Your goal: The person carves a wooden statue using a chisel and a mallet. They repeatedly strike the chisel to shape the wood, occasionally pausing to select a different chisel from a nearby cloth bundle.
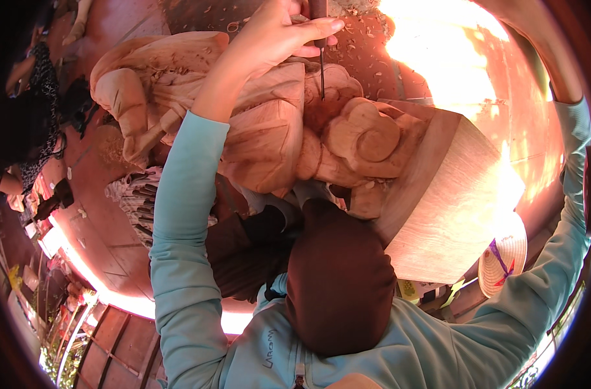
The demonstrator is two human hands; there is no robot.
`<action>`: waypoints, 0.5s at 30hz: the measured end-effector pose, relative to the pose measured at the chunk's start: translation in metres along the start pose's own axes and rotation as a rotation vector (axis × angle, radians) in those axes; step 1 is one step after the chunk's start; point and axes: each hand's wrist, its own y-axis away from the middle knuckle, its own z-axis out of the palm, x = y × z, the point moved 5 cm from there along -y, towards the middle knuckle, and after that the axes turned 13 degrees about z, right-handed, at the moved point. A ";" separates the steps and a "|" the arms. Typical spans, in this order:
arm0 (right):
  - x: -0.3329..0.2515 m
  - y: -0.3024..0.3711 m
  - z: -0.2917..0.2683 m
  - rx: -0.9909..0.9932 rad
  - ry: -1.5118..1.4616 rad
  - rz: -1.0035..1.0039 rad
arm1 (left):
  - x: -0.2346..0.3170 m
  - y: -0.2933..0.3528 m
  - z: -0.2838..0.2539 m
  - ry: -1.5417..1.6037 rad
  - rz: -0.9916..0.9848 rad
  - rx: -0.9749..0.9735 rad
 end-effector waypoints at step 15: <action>0.001 -0.007 -0.017 -0.037 0.271 -0.040 | 0.018 0.000 0.018 0.025 0.177 -0.062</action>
